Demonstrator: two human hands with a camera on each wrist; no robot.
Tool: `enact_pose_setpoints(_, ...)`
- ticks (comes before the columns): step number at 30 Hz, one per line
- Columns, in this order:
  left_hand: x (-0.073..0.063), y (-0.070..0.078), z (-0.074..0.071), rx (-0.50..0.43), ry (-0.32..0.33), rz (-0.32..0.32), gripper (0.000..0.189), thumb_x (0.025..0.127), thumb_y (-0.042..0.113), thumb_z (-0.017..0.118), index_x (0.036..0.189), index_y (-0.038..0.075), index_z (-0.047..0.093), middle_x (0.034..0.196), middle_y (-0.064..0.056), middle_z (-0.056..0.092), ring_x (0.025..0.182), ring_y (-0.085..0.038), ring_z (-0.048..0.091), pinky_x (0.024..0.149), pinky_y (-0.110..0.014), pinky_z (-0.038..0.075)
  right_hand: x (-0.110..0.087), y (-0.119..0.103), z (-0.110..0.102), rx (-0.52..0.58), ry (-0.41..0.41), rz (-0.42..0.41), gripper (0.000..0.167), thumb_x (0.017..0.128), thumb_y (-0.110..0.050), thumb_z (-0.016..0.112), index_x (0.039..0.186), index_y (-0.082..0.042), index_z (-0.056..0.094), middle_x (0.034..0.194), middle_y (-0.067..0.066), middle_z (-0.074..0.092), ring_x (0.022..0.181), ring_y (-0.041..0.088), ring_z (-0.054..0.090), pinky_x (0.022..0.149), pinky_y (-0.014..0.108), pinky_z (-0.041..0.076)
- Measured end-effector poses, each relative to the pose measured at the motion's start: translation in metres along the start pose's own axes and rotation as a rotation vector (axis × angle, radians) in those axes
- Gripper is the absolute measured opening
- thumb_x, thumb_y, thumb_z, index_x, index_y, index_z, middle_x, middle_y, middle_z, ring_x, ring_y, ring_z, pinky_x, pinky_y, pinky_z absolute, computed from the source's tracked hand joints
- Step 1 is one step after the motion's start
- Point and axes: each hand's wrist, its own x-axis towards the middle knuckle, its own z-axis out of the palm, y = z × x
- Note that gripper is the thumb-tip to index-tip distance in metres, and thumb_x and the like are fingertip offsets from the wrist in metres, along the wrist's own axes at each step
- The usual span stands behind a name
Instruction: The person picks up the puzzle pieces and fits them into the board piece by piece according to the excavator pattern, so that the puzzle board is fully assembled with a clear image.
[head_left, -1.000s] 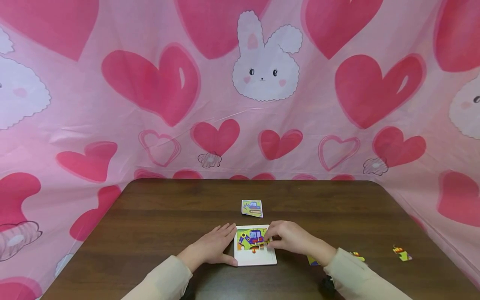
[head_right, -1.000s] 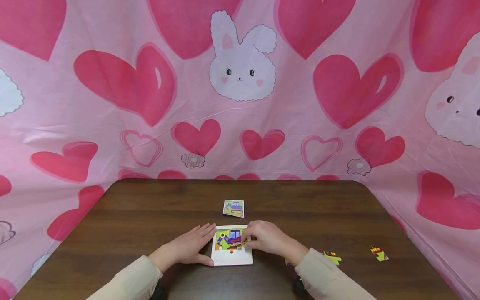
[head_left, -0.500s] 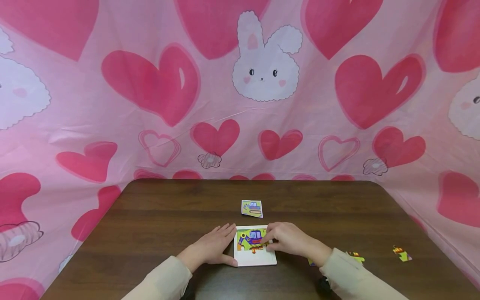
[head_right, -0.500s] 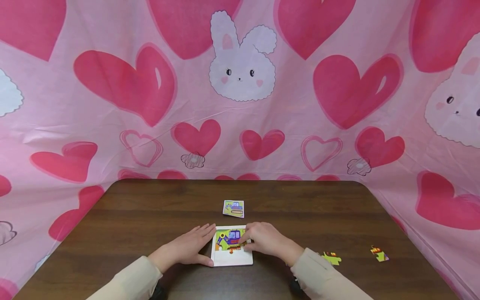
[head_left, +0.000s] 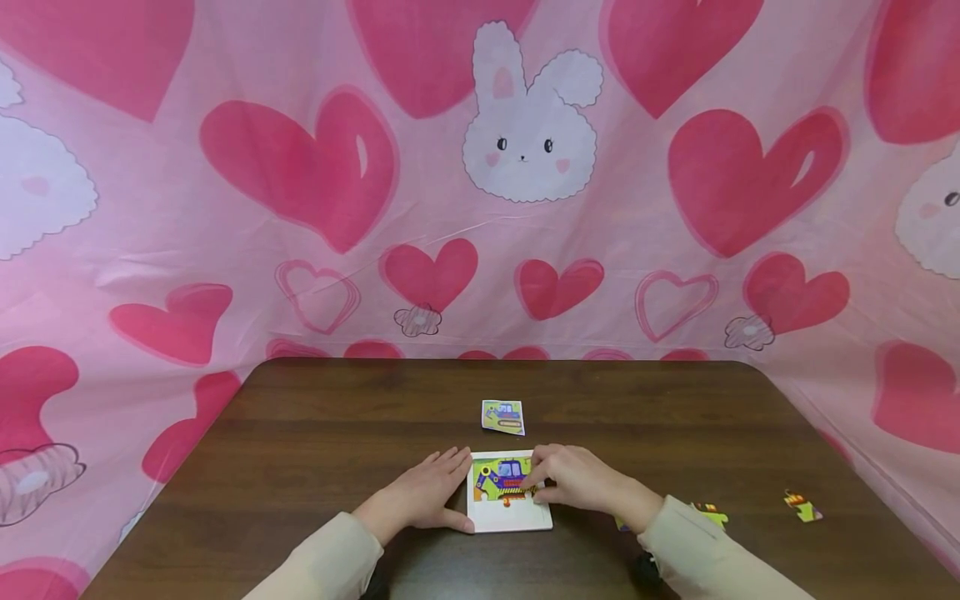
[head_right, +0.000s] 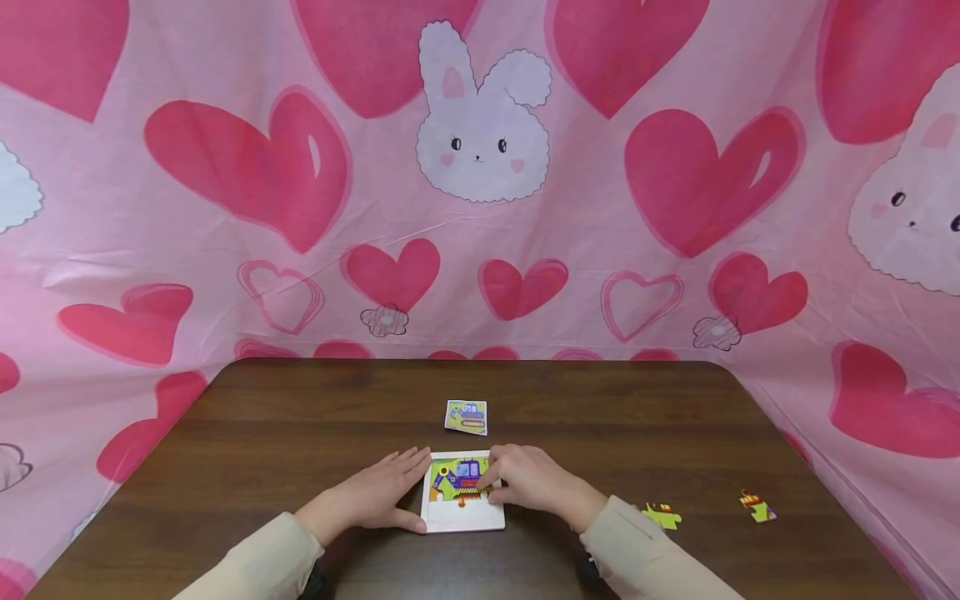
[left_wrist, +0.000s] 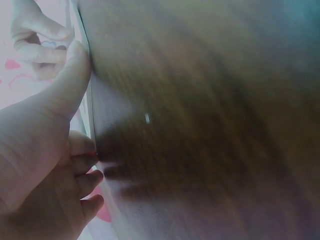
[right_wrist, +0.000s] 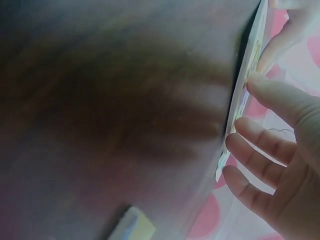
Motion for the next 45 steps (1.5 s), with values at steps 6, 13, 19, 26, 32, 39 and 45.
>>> enact_pose_setpoints(6, 0.001, 0.000, 0.001, 0.001, -0.001, 0.007, 0.094, 0.075, 0.063, 0.060, 0.141, 0.002, 0.035, 0.147, -0.012, 0.029, 0.134, -0.026, 0.024, 0.107, -0.041, 0.021, 0.002, 0.001, 0.000, 0.005, -0.036, 0.035, 0.017, 0.079, -0.025, 0.074, 0.095, -0.022, 0.075, 0.087, -0.011, 0.055, 0.072, 0.002, 0.046, 0.062, 0.020, 0.042)
enact_pose_setpoints(13, 0.001, -0.001, 0.002, 0.009, 0.010, 0.016, 0.093, 0.075, 0.062, 0.060, 0.140, 0.001, 0.035, 0.146, -0.013, 0.029, 0.134, -0.027, 0.024, 0.107, -0.041, 0.021, -0.005, 0.000, -0.009, 0.037, -0.022, 0.047, 0.025, 0.078, -0.027, 0.075, 0.100, -0.018, 0.073, 0.091, -0.008, 0.058, 0.077, 0.005, 0.053, 0.065, 0.022, 0.046)
enact_pose_setpoints(19, 0.000, -0.003, 0.001, -0.004, 0.015, 0.015, 0.092, 0.076, 0.061, 0.061, 0.140, 0.001, 0.035, 0.147, -0.013, 0.029, 0.134, -0.027, 0.024, 0.107, -0.041, 0.021, -0.023, 0.007, -0.021, 0.103, -0.008, 0.105, 0.032, 0.078, -0.024, 0.075, 0.107, -0.012, 0.069, 0.096, -0.004, 0.061, 0.085, 0.011, 0.058, 0.072, 0.029, 0.050)
enact_pose_setpoints(26, -0.001, -0.003, 0.000, -0.011, 0.018, 0.023, 0.092, 0.076, 0.061, 0.061, 0.140, 0.000, 0.035, 0.146, -0.014, 0.029, 0.134, -0.028, 0.025, 0.107, -0.042, 0.022, -0.053, 0.017, -0.024, 0.135, 0.022, 0.158, 0.034, 0.078, -0.025, 0.074, 0.108, -0.010, 0.067, 0.096, -0.005, 0.060, 0.085, 0.010, 0.057, 0.071, 0.030, 0.049)
enact_pose_setpoints(32, -0.001, -0.003, 0.001, -0.005, 0.017, 0.024, 0.092, 0.076, 0.061, 0.060, 0.140, 0.000, 0.035, 0.146, -0.014, 0.029, 0.134, -0.028, 0.024, 0.107, -0.042, 0.021, -0.080, 0.026, -0.023, 0.167, 0.052, 0.184, 0.035, 0.079, -0.027, 0.073, 0.109, -0.009, 0.066, 0.092, -0.008, 0.057, 0.080, 0.007, 0.054, 0.064, 0.027, 0.047)
enact_pose_setpoints(39, -0.001, -0.003, 0.001, -0.001, 0.015, 0.027, 0.093, 0.076, 0.062, 0.060, 0.140, 0.000, 0.035, 0.146, -0.014, 0.029, 0.134, -0.028, 0.025, 0.107, -0.042, 0.022, -0.107, 0.035, -0.018, 0.165, 0.079, 0.181, 0.035, 0.079, -0.028, 0.073, 0.106, -0.009, 0.065, 0.089, -0.014, 0.053, 0.075, 0.002, 0.049, 0.060, 0.024, 0.045)
enact_pose_setpoints(45, -0.001, -0.002, 0.000, -0.004, 0.011, 0.030, 0.093, 0.076, 0.061, 0.060, 0.140, -0.001, 0.035, 0.146, -0.014, 0.029, 0.134, -0.028, 0.025, 0.107, -0.042, 0.022, -0.120, 0.037, -0.015, 0.160, 0.056, 0.187, 0.035, 0.079, -0.034, 0.072, 0.104, -0.012, 0.064, 0.091, -0.014, 0.054, 0.077, 0.002, 0.050, 0.061, 0.025, 0.047)
